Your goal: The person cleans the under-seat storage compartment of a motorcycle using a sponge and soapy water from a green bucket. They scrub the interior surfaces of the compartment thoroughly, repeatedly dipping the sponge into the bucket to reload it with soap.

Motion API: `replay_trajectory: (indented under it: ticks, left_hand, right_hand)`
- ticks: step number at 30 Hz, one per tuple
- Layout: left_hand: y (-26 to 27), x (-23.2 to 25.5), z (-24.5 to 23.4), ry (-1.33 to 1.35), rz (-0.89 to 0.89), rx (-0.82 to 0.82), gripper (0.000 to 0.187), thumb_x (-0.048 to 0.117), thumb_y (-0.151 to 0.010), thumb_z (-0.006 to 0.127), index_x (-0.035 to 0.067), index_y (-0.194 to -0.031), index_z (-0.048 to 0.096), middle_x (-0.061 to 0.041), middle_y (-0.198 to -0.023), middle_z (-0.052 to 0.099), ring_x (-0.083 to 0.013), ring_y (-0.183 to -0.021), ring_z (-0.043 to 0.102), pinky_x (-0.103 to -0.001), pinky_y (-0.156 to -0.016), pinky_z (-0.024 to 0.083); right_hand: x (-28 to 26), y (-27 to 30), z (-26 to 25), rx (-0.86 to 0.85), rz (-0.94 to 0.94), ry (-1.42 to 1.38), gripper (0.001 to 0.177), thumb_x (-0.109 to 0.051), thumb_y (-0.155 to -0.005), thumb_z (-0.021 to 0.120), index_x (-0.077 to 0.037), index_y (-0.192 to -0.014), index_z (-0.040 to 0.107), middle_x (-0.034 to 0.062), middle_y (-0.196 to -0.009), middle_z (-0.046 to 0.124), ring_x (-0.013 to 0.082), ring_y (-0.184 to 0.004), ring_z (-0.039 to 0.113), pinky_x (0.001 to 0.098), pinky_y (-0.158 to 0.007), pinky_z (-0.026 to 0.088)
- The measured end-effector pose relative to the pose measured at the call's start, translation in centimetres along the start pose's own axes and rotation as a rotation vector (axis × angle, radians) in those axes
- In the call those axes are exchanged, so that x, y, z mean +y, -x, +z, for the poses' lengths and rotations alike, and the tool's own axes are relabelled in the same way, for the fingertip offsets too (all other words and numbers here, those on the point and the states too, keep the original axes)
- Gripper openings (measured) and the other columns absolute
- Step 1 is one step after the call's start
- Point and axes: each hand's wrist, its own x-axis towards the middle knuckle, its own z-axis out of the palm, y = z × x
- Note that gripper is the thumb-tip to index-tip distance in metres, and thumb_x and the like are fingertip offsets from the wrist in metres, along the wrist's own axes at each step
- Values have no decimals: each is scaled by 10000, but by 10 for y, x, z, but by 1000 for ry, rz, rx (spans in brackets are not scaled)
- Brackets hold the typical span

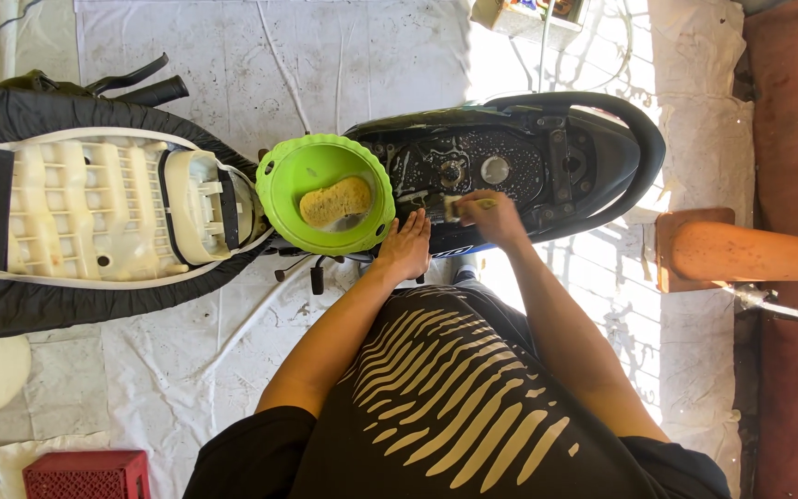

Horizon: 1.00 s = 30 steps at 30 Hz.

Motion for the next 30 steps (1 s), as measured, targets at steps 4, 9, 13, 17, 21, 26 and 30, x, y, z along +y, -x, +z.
replay_trajectory:
  ticks: [4, 9, 13, 17, 21, 26, 30]
  left_hand:
    - [5, -4, 8, -47, -12, -51, 819, 311, -927, 533, -62, -1589, 227, -266, -1685, 149, -382, -1572, 159, -620, -1250, 109]
    - [-1, -28, 42, -120, -35, -144, 852, 385, -926, 523, -73, -1582, 230, -264, -1663, 237, -353, -1578, 141, -549, -1272, -15]
    - [13, -17, 24, -96, -15, -160, 853, 364, -927, 505, -61, -1598, 194, -249, -1676, 213, -347, -1584, 117, -554, -1273, -23]
    - [19, -9, 22, -84, -34, -168, 839, 329, -922, 484, -68, -1597, 183, -263, -1674, 198, -356, -1583, 111, -565, -1275, 14]
    - [21, 6, 15, -141, -54, -146, 773, 248, -934, 416, -68, -1600, 181, -263, -1672, 211, -363, -1581, 125, -546, -1280, 37]
    - [26, 18, 5, -128, -96, -99, 755, 176, -929, 399, -110, -1589, 172, -298, -1658, 223, -400, -1575, 125, -560, -1274, 16]
    - [38, 30, -16, -117, -132, -53, 725, 151, -961, 403, -95, -1603, 173, -282, -1677, 186, -394, -1582, 105, -548, -1281, 41]
  right_hand:
    - [-7, 5, 49, -52, -168, -76, 205, -195, -836, 652, -190, -969, 807, 76, -744, 750, 205, -750, 765, 322, -760, 561]
    - [-6, 11, 29, 31, -233, 53, 211, -251, -814, 654, -219, -929, 828, 133, -818, 714, 353, -878, 700, 440, -822, 533]
    - [8, 7, 4, 134, -109, 96, 248, -291, -793, 633, -316, -950, 823, -2, -705, 711, 202, -806, 687, 341, -775, 528]
    - [1, 11, 45, 82, -158, 20, 241, -268, -802, 636, -278, -946, 829, 53, -720, 737, 250, -832, 704, 368, -781, 537]
    - [-8, 14, 65, 68, -305, -2, 190, -208, -781, 686, -206, -921, 815, 110, -843, 738, 328, -859, 716, 417, -792, 561]
    - [27, -3, 28, 142, -282, 64, 184, -195, -836, 654, -223, -914, 819, 145, -894, 718, 373, -899, 704, 472, -822, 557]
    - [20, -4, 22, 150, -278, 98, 193, -203, -824, 667, -266, -928, 817, 70, -873, 704, 296, -867, 713, 412, -816, 570]
